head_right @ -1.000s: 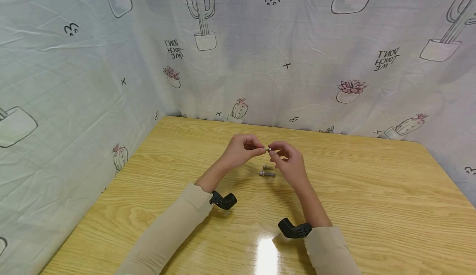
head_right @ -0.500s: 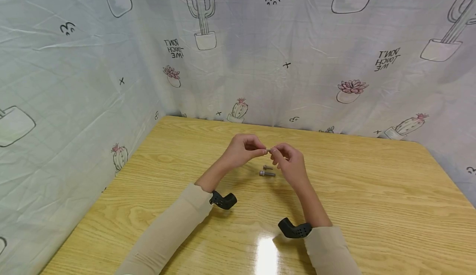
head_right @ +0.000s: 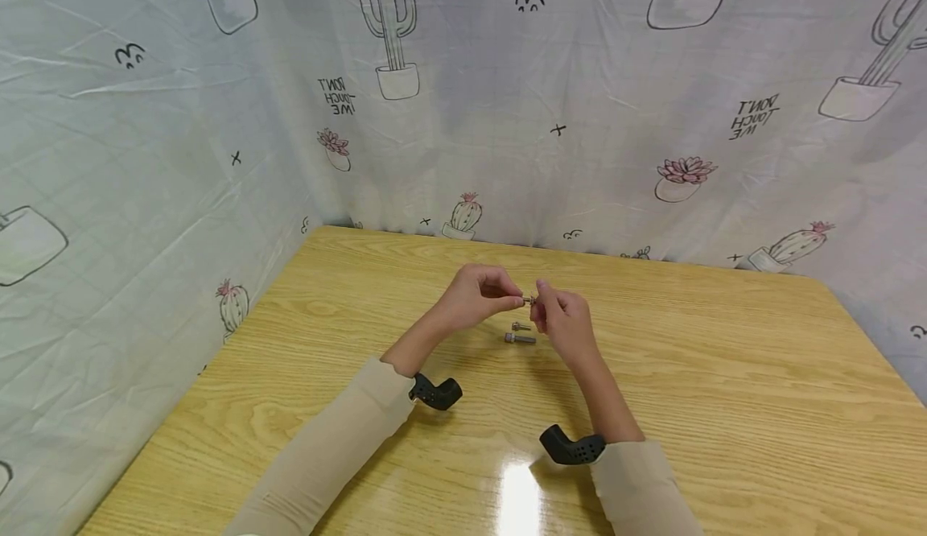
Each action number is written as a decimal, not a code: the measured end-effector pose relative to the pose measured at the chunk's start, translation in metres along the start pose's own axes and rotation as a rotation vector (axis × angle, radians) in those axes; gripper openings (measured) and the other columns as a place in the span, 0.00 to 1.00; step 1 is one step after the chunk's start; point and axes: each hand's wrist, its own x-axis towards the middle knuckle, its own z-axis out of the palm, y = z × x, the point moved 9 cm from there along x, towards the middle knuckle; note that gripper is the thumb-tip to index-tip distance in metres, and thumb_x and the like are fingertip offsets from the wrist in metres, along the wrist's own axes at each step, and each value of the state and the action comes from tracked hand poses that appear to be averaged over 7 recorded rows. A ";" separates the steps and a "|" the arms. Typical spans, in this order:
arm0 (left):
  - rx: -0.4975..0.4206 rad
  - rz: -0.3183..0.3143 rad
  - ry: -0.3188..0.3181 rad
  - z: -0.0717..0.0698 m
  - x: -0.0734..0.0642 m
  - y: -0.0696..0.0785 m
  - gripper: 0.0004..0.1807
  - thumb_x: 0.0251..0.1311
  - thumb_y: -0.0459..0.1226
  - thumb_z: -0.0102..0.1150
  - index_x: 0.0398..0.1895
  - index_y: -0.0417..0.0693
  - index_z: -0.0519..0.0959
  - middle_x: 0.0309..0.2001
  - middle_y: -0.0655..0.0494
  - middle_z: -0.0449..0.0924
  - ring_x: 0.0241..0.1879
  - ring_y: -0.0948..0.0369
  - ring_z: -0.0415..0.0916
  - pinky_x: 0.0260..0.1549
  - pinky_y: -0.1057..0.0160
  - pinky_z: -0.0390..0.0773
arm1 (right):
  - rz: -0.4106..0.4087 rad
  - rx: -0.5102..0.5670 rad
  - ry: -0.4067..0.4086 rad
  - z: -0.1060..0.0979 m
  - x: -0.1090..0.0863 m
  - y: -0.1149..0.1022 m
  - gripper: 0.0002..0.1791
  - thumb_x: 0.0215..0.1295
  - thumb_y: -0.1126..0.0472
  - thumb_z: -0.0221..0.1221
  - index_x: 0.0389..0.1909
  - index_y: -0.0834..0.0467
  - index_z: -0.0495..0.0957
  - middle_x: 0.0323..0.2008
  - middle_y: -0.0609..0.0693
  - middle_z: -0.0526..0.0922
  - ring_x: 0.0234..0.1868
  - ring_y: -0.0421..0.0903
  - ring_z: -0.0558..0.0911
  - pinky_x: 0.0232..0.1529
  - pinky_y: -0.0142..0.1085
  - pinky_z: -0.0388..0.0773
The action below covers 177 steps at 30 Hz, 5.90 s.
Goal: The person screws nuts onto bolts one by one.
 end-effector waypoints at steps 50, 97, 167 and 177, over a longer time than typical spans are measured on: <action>0.050 -0.034 0.031 -0.006 0.003 -0.005 0.02 0.61 0.37 0.64 0.33 0.49 0.84 0.35 0.55 0.85 0.35 0.62 0.83 0.36 0.71 0.80 | -0.071 0.000 0.018 0.000 0.003 -0.004 0.19 0.76 0.54 0.47 0.45 0.67 0.76 0.34 0.51 0.78 0.25 0.46 0.79 0.25 0.34 0.78; 0.041 -0.028 0.085 -0.007 -0.001 -0.007 0.02 0.61 0.36 0.64 0.34 0.48 0.83 0.34 0.55 0.84 0.34 0.68 0.82 0.36 0.70 0.81 | -0.116 0.011 0.031 0.001 -0.001 -0.005 0.13 0.72 0.61 0.54 0.49 0.66 0.76 0.36 0.46 0.78 0.27 0.40 0.80 0.26 0.34 0.79; 0.044 0.035 0.005 0.005 0.001 -0.002 0.02 0.61 0.36 0.64 0.34 0.48 0.84 0.36 0.54 0.84 0.34 0.67 0.82 0.37 0.71 0.81 | -0.066 -0.077 0.006 0.006 -0.001 -0.001 0.27 0.77 0.50 0.44 0.21 0.63 0.69 0.15 0.52 0.69 0.15 0.48 0.67 0.18 0.35 0.66; 0.052 0.049 -0.010 0.010 0.000 0.001 0.02 0.61 0.35 0.64 0.33 0.46 0.84 0.35 0.53 0.84 0.34 0.68 0.81 0.38 0.72 0.81 | 0.005 -0.057 -0.008 0.007 0.002 0.011 0.34 0.79 0.49 0.38 0.14 0.65 0.68 0.09 0.48 0.64 0.11 0.44 0.61 0.16 0.34 0.62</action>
